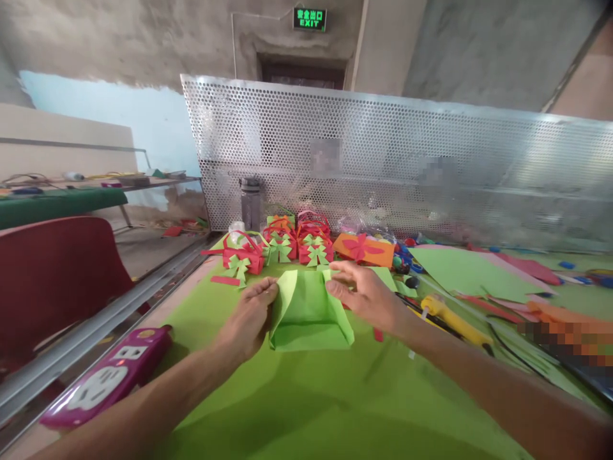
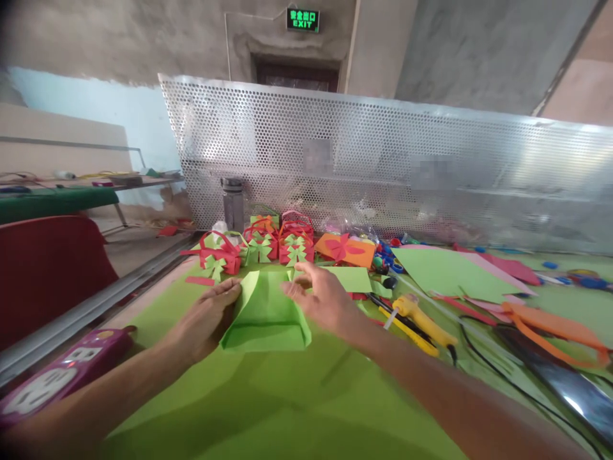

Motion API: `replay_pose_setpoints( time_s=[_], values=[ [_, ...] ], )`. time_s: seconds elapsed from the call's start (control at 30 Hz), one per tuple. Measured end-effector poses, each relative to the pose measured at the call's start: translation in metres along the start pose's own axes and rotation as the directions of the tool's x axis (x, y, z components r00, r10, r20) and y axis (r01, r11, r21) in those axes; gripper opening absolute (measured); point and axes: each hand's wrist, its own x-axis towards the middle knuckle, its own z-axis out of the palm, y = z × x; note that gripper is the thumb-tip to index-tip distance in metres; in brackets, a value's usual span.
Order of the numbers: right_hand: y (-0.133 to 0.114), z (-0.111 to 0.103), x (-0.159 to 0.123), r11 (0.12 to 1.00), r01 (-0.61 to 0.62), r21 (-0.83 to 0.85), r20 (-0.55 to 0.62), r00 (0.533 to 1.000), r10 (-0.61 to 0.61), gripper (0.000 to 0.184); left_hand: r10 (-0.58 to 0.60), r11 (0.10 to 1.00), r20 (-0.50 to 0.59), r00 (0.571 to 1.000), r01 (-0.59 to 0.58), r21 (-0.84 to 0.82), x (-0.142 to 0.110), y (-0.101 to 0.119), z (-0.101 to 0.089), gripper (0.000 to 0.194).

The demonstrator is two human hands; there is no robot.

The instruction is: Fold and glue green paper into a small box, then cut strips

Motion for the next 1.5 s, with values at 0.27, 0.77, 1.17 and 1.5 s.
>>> replay_pose_setpoints(
  time_s=[0.27, 0.77, 1.17, 1.5],
  values=[
    [0.025, 0.017, -0.015, 0.967, -0.226, 0.121, 0.111, 0.971, 0.213, 0.073, -0.065, 0.997, 0.103, 0.993, 0.061, 0.041, 0.003, -0.014, -0.005, 0.005],
    [0.022, 0.006, -0.016, 0.957, -0.279, -0.074, 0.168, 0.943, 0.288, 0.083, -0.119, 0.896, 0.347, 0.930, -0.050, 0.442, 0.011, 0.001, -0.014, 0.017],
    [0.016, 0.001, -0.016, 0.963, -0.234, -0.137, 0.125, 0.960, 0.251, 0.077, -0.195, 0.924, 0.236, 0.952, 0.097, 0.369, 0.002, -0.003, -0.005, 0.021],
    [0.020, 0.003, -0.016, 0.966, -0.223, -0.133, 0.091, 0.967, 0.236, 0.071, -0.192, 0.974, 0.338, 0.922, 0.138, 0.178, -0.001, -0.004, -0.004, 0.032]
  ],
)
